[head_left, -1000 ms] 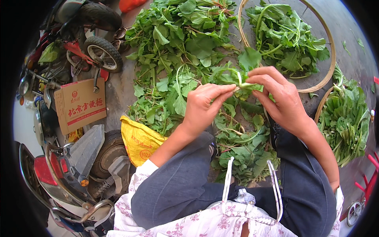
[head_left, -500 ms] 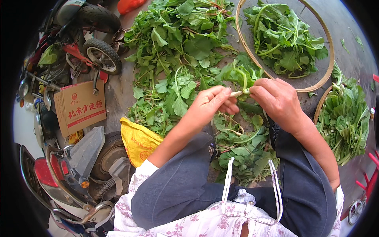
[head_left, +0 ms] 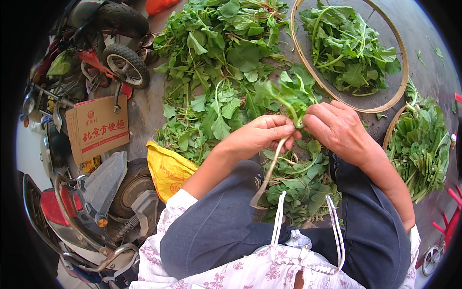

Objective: The person sits on the ground and sorts leafy green vegetables by hand. They pick up stems, remove unwanted parts, and place the cleaned leaves into a round woven basket.

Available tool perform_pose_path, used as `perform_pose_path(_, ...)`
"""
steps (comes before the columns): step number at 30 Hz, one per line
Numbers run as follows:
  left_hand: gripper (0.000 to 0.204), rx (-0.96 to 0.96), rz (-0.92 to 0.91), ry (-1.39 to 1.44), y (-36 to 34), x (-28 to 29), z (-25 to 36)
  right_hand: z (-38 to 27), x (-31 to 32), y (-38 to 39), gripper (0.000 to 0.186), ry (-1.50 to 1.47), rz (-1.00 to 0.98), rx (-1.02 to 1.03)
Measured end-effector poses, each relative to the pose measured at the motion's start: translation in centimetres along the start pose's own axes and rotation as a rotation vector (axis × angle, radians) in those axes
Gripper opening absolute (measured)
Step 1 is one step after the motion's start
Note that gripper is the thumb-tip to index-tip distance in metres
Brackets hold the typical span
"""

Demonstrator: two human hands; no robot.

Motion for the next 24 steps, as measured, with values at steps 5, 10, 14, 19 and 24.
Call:
perform_pose_path(5,0.021,-0.12,0.115,-0.05,-0.4,0.0,0.0,0.3,-0.5,0.5,0.015,0.036,0.008,-0.179)
perform_pose_path(10,0.02,-0.246,0.228,-0.113,-0.5,-0.2,0.3,0.8,-1.2,1.3,0.019,-0.202,0.016,-0.516)
perform_pose_path(14,0.02,-0.354,0.274,-0.251,-0.9,0.1,-0.5,1.6,-2.2,2.3,0.017,-0.444,-0.044,-0.741)
perform_pose_path(19,0.019,-0.419,0.279,-0.267,-0.8,0.1,-0.3,1.8,-3.7,3.6,0.016,-1.194,-0.258,-1.294)
perform_pose_path(24,0.014,-0.543,0.384,-0.366,-0.6,-0.5,0.1,1.7,-5.0,4.9,0.019,-1.715,-0.271,-1.411)
Point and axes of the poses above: each hand's wrist, its own y-axis away from the middle knuckle, its own x-axis out of the back of the hand, z = x × y, the point moved 5 cm from there along -y, towards the middle knuckle, and after that the axes turned 10 degrees about z, right-handed, at the moved point
